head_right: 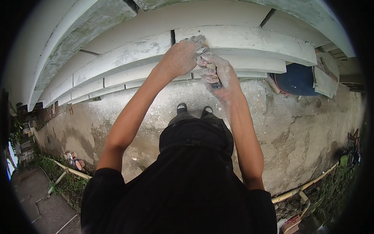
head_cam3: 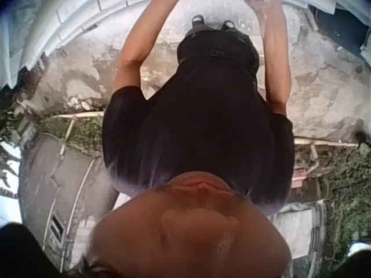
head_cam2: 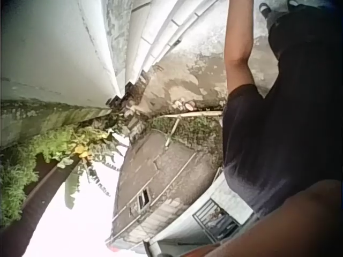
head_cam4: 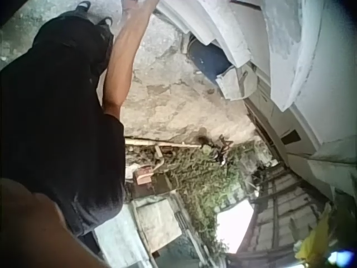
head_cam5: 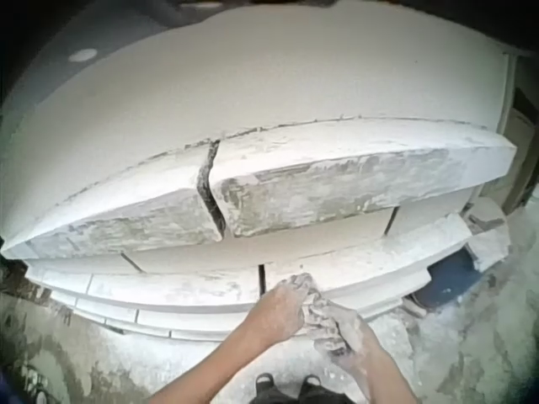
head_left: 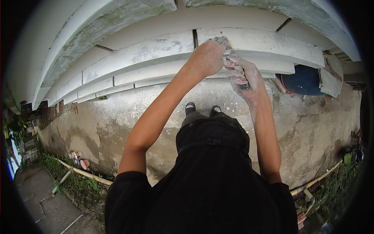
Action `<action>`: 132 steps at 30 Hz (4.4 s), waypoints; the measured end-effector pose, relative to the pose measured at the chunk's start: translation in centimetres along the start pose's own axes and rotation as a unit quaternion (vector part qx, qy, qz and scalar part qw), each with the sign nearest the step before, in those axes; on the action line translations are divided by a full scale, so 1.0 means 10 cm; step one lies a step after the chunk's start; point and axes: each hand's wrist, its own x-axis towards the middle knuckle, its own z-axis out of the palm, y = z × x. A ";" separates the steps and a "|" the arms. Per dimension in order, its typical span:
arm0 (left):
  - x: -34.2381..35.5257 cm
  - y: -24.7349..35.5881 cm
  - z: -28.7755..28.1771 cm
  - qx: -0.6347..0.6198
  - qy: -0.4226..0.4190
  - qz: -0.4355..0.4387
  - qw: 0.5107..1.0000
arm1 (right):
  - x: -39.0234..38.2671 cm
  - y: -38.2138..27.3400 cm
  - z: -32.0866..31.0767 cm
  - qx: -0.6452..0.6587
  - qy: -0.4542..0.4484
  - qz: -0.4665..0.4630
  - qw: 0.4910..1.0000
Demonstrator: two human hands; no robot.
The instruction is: Scraping and smoothing concrete wall surfaces using a metal scraper tool.
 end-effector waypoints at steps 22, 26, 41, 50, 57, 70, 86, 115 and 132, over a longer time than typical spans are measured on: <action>-0.12 0.63 0.60 -0.032 0.127 0.075 0.989 | -0.58 -1.11 -0.45 -0.535 0.038 0.023 0.844; 0.04 0.68 0.65 -0.037 0.128 0.060 0.989 | -0.41 -1.42 -0.41 -0.620 -0.021 0.049 0.783; -0.10 0.28 0.51 -0.005 0.184 -0.049 0.982 | 0.59 -1.53 -0.23 -0.673 -0.042 0.072 0.735; -0.39 0.01 0.34 0.026 0.201 -0.120 0.972 | 0.92 -1.06 0.23 -0.725 -0.153 0.044 0.670; -0.44 -0.02 0.35 -0.030 0.208 -0.072 0.975 | 0.62 -0.96 0.16 -0.842 -0.106 -0.100 0.519; 0.02 0.59 0.57 -0.060 0.136 0.039 0.988 | -0.46 -1.37 0.00 -0.907 0.086 -0.169 0.375; 0.04 0.39 0.44 0.001 0.193 -0.109 0.975 | 0.48 -1.44 0.18 -0.950 -0.080 -0.155 0.258; 0.56 0.74 0.62 -0.030 0.174 -0.059 0.982 | 0.01 -1.98 0.00 -0.939 -0.004 -0.143 0.312; 0.38 0.56 0.52 -0.033 0.231 -0.129 0.964 | 0.39 -1.82 0.05 -0.934 -0.069 -0.186 0.298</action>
